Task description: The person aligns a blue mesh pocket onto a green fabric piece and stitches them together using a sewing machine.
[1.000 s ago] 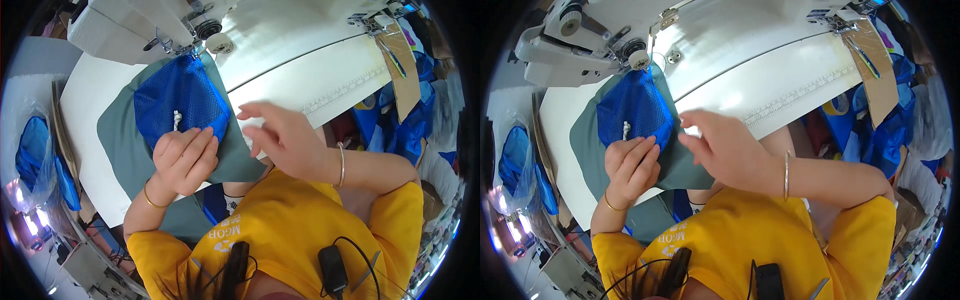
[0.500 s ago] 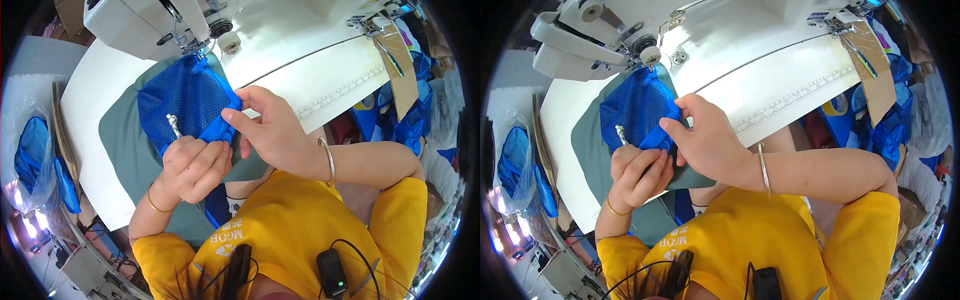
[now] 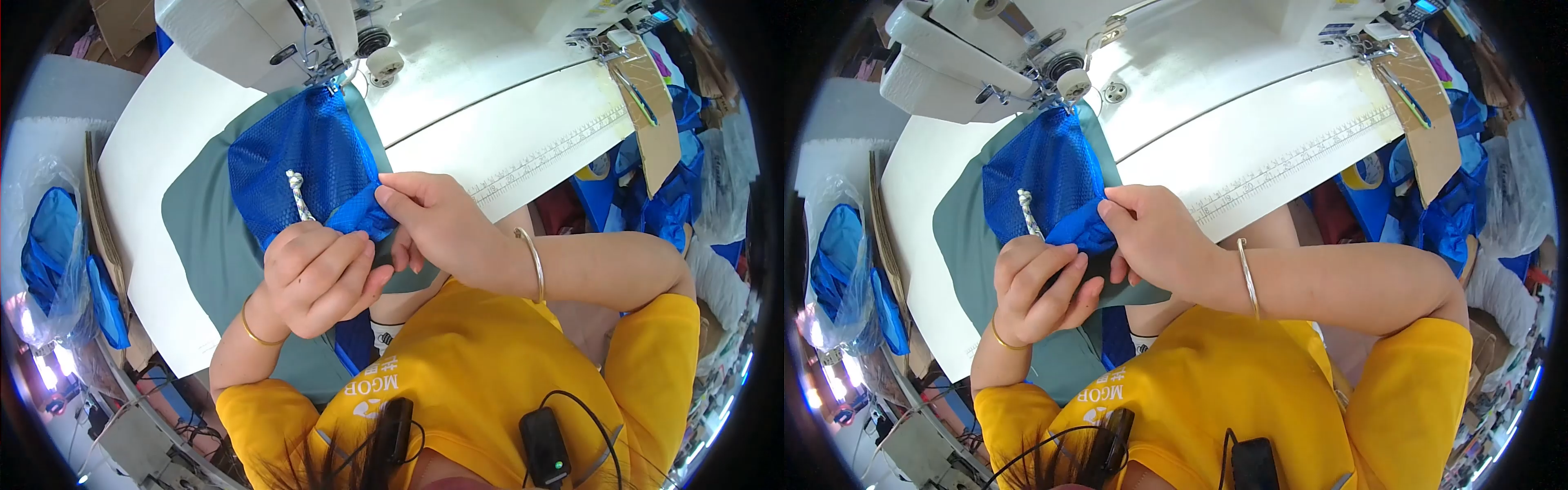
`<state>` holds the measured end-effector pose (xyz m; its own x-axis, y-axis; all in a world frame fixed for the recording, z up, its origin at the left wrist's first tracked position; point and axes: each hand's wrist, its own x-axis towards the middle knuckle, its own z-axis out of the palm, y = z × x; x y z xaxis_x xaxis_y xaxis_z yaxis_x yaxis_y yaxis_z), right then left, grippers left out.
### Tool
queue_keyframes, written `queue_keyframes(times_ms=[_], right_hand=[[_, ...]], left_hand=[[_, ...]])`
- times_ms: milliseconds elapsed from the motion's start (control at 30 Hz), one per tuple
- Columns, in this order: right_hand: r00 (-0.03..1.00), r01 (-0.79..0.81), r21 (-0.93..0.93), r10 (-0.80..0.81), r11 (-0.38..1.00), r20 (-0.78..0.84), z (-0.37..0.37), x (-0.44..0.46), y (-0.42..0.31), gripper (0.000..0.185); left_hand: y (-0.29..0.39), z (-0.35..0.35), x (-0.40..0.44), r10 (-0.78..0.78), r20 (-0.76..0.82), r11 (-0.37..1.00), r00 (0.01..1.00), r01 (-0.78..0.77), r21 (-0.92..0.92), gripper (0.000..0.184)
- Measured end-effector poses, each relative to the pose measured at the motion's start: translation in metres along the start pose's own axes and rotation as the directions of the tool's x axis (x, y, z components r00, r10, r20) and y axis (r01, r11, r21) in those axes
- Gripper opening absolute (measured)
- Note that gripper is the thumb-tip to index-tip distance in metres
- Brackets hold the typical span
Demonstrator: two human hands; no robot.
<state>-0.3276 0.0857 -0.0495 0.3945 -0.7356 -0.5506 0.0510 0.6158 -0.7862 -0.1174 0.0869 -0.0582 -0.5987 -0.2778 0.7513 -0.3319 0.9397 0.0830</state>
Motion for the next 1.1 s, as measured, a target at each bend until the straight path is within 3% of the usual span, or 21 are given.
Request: queue_keyframes(times_ms=[133, 200, 400, 633, 700, 733, 800, 833, 867, 900, 933, 967, 1000, 1067, 1100], right_hand=[[1.000, -0.002, 0.091, 0.002, 0.996, -0.002, 0.011, 0.000, 0.004, 0.036], [0.948, 0.232, 0.085, -0.206, 0.969, -0.243, 0.021, -0.007, 0.004, 0.037], [0.960, 0.214, -0.054, -0.220, 0.975, -0.175, 0.022, 0.000, 0.016, 0.039], [0.995, 0.093, 0.064, -0.092, 0.994, -0.032, 0.012, -0.001, 0.006, 0.037], [0.892, 0.323, -0.181, -0.363, 0.929, -0.268, 0.013, -0.001, 0.011, 0.036], [0.893, 0.322, -0.182, -0.362, 0.929, -0.266, 0.011, 0.004, 0.017, 0.036], [0.733, 0.497, -0.434, -0.631, 0.752, -0.254, 0.007, 0.016, 0.025, 0.029], [0.733, 0.497, -0.434, -0.631, 0.751, -0.253, 0.004, 0.016, 0.023, 0.029], [0.811, 0.411, -0.449, -0.543, 0.793, -0.217, -0.001, 0.013, 0.020, 0.031], [0.876, 0.322, -0.467, -0.446, 0.823, -0.182, -0.002, 0.010, 0.013, 0.032], [0.877, 0.323, -0.468, -0.446, 0.822, -0.179, -0.001, 0.004, 0.001, 0.032], [0.956, 0.169, -0.381, -0.245, 0.909, -0.161, 0.001, -0.003, -0.013, 0.033], [0.992, -0.002, -0.297, -0.036, 0.955, -0.123, 0.002, -0.006, -0.021, 0.034], [0.984, 0.036, -0.344, -0.092, 0.938, -0.150, 0.004, 0.002, -0.017, 0.035], [0.973, 0.069, -0.385, -0.147, 0.920, -0.178, 0.004, 0.006, -0.013, 0.036]], left_hand=[[-0.001, 0.001, -0.001, 0.003, 0.027, 1.000, 1.000, -0.003, -0.017, 0.024], [-0.002, 0.001, 0.000, 0.021, 0.002, 0.999, 1.000, -0.020, -0.027, 0.022], [0.000, -0.001, 0.002, 0.021, 0.006, 0.999, 1.000, -0.020, -0.026, 0.022], [0.000, -0.005, 0.002, -0.012, 0.028, 0.999, 1.000, 0.013, -0.037, 0.023], [0.001, -0.008, 0.002, -0.026, 0.036, 0.998, 0.999, 0.027, -0.049, 0.024], [0.002, -0.008, 0.002, -0.057, 0.047, 0.996, 0.997, 0.060, -0.069, 0.025], [0.001, -0.012, 0.006, -0.086, 0.059, 0.992, 0.995, 0.091, -0.089, 0.025], [-0.001, -0.018, 0.010, -0.190, 0.044, 0.981, 0.981, 0.191, -0.015, 0.025], [-0.004, -0.022, 0.012, -0.291, 0.020, 0.955, 0.956, 0.290, 0.058, 0.024], [-0.010, -0.021, 0.012, -0.292, 0.020, 0.955, 0.956, 0.290, 0.061, 0.024], [-0.018, -0.019, 0.011, -0.454, -0.066, 0.876, 0.889, 0.459, 0.147, 0.022], [-0.024, -0.017, 0.010, -0.591, -0.165, 0.760, 0.790, 0.614, 0.214, 0.021], [-0.028, -0.018, 0.008, -0.591, -0.168, 0.758, 0.789, 0.615, 0.217, 0.021], [-0.034, -0.019, 0.003, -0.806, 0.103, 0.592, 0.583, 0.797, 0.121, 0.023], [-0.037, -0.021, 0.001, -0.822, 0.182, 0.559, 0.540, 0.827, 0.067, 0.019]])
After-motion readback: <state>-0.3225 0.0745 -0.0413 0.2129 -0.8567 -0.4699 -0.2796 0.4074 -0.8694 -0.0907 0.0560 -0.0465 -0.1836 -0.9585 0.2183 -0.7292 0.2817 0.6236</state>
